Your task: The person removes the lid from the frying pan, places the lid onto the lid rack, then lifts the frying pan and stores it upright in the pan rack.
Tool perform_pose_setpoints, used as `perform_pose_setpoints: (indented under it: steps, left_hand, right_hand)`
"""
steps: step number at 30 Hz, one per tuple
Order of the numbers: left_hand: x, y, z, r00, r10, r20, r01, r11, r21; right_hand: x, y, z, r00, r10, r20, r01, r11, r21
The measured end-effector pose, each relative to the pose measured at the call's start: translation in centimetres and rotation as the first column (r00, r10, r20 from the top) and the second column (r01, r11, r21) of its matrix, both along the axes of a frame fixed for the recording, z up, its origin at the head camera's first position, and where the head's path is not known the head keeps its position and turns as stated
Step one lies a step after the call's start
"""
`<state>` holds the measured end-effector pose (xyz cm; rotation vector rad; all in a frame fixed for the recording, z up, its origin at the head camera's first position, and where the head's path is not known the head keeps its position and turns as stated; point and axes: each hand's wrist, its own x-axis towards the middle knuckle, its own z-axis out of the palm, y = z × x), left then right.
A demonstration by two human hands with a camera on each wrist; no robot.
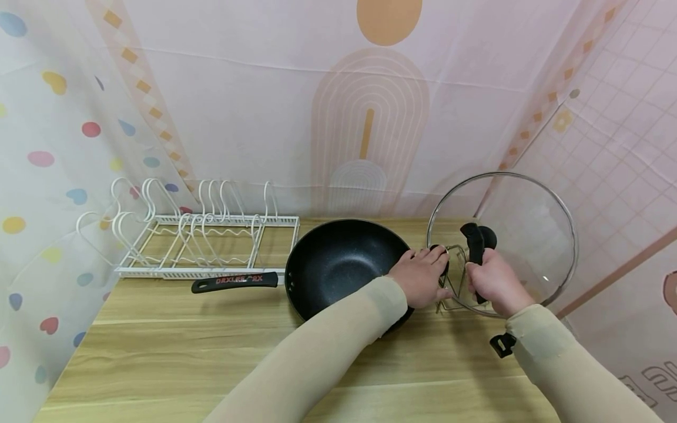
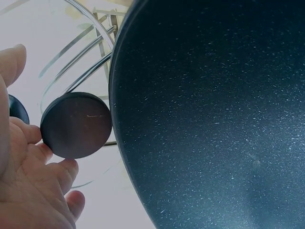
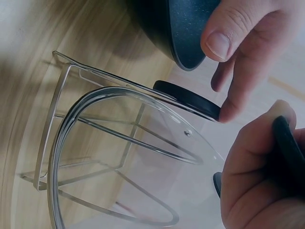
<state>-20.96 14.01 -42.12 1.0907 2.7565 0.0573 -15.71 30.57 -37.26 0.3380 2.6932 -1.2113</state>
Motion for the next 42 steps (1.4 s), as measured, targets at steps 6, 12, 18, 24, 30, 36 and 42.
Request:
perform_pose_setpoints:
  steps: [6,12,18,24,30,36,42]
  left_hand:
    - [0.2,0.0,0.2,1.000,0.001,0.004,-0.001,1.000,0.003]
    - [0.4,-0.1,0.4,1.000,0.004,0.005,-0.004,1.000,0.013]
    - [0.6,-0.4,0.5,1.000,0.001,0.001,-0.001,1.000,0.014]
    - [0.4,-0.3,0.5,1.000,-0.001,0.017,0.001,1.000,0.008]
    - [0.3,-0.2,0.2,1.000,0.003,0.030,-0.003,1.000,0.009]
    - [0.2,-0.2,-0.1,1.000,0.006,0.019,-0.006,1.000,0.004]
    - [0.1,-0.1,-0.2,1.000,0.004,0.022,-0.004,1.000,0.011]
  right_hand:
    - [0.2,-0.3,-0.3,1.000,-0.003,0.023,0.004,1.000,-0.015]
    - [0.3,-0.5,-0.4,1.000,-0.007,0.028,0.008,0.999,-0.041]
    - [0.3,-0.5,-0.7,0.999,0.012,0.052,-0.011,1.000,-0.026]
    - [0.2,-0.9,-1.4,0.998,0.019,0.054,-0.016,0.998,-0.061]
    - [0.0,-1.0,-1.4,0.998,0.023,0.064,-0.020,0.999,-0.038]
    - [-0.4,-1.1,-1.4,0.996,0.044,0.077,-0.043,0.999,-0.020]
    - [-1.2,-1.3,-1.9,0.996,0.054,0.064,-0.051,0.997,-0.052]
